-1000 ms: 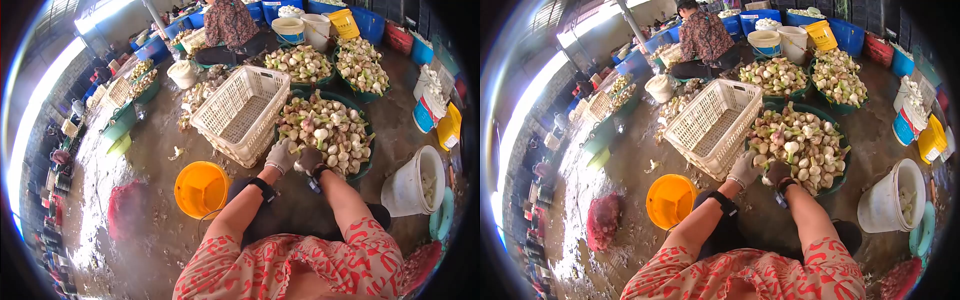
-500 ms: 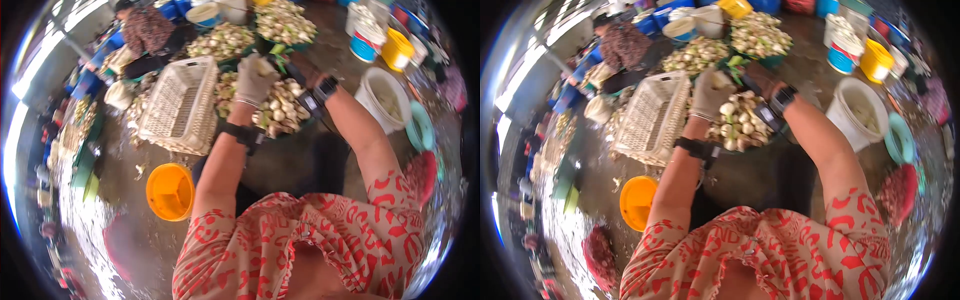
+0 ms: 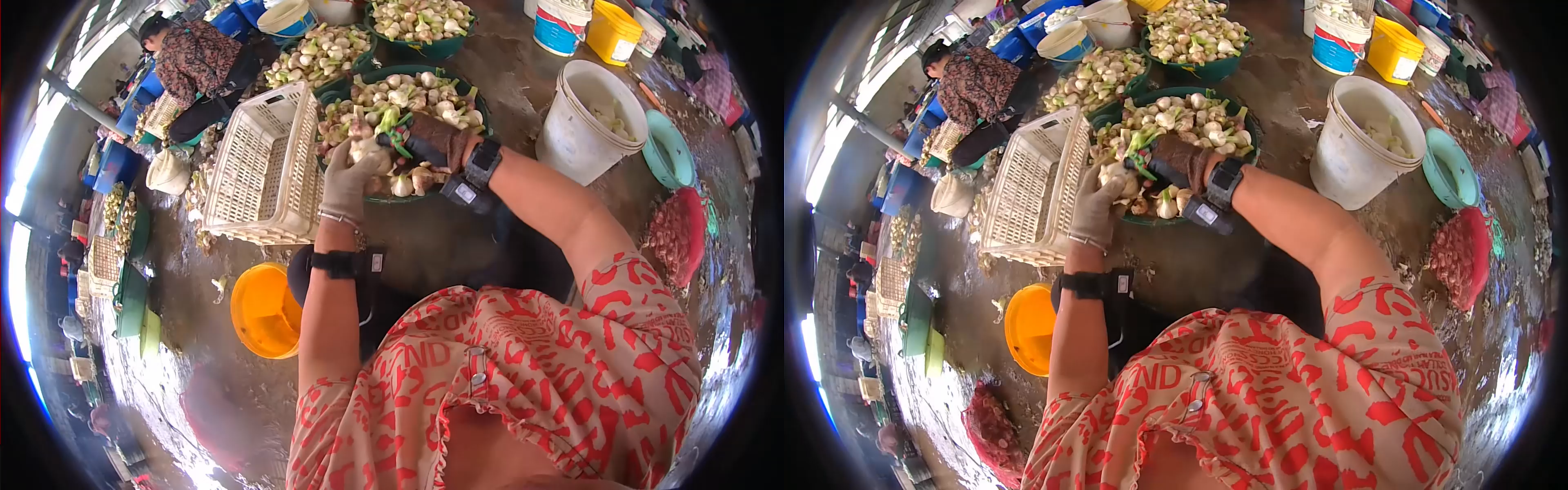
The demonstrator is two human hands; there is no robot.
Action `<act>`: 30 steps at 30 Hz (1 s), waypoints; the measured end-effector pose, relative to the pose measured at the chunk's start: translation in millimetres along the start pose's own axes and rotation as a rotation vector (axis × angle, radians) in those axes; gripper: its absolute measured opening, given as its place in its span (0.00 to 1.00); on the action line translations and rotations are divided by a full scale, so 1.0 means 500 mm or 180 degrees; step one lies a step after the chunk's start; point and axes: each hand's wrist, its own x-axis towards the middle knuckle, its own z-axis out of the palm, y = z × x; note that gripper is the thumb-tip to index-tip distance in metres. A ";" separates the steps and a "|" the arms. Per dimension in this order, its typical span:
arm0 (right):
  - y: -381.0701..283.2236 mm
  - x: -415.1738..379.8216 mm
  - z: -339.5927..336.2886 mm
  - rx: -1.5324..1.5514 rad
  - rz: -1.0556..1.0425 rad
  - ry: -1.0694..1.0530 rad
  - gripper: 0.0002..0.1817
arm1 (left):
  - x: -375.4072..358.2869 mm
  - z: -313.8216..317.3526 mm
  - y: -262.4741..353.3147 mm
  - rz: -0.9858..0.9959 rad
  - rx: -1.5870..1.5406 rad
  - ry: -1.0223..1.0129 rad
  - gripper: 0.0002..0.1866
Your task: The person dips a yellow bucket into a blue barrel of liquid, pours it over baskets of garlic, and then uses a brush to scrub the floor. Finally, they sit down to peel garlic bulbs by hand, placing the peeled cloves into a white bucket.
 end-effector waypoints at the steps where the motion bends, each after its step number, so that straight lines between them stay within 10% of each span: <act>1: 0.011 -0.007 -0.002 0.0190 -0.0084 -0.0034 0.12 | 0.005 -0.011 -0.026 -0.0038 0.0002 -0.0014 0.24; 5: 0.061 -0.009 0.002 -0.2180 0.0161 0.0300 0.12 | 0.012 -0.044 -0.114 -0.0493 -0.0937 -0.0109 0.22; 9: 0.181 -0.003 0.008 -0.2003 -0.0145 0.0847 0.11 | 0.032 -0.065 -0.163 -0.1772 -0.1845 0.0219 0.23; 14: 0.194 -0.023 -0.069 -0.2816 -0.0953 0.0358 0.10 | 0.047 0.010 -0.171 -0.0980 0.0520 -0.0090 0.21; 17: 0.175 -0.029 -0.081 -0.2786 -0.0744 0.0823 0.10 | 0.059 0.050 -0.172 -0.1175 -0.0012 0.0240 0.22; 21: 0.205 -0.059 -0.093 -0.2287 -0.0341 0.1310 0.13 | 0.078 0.066 -0.163 -0.1820 -0.0799 0.0427 0.24; 23: 0.249 -0.077 -0.098 -0.2102 -0.0590 0.1402 0.13 | 0.112 0.070 -0.189 -0.1770 0.0519 0.1186 0.23; 27: 0.250 -0.090 -0.119 -0.1756 -0.1200 0.1554 0.13 | 0.096 0.097 -0.238 0.1663 0.3526 0.0254 0.17; 29: 0.242 -0.107 -0.127 -0.0881 -0.0190 0.0625 0.13 | 0.088 0.094 -0.222 0.0749 0.2776 -0.0066 0.16; 30: 0.282 -0.103 -0.131 0.1282 0.0316 0.0401 0.12 | 0.089 0.089 -0.211 -0.0097 0.1983 -0.0321 0.15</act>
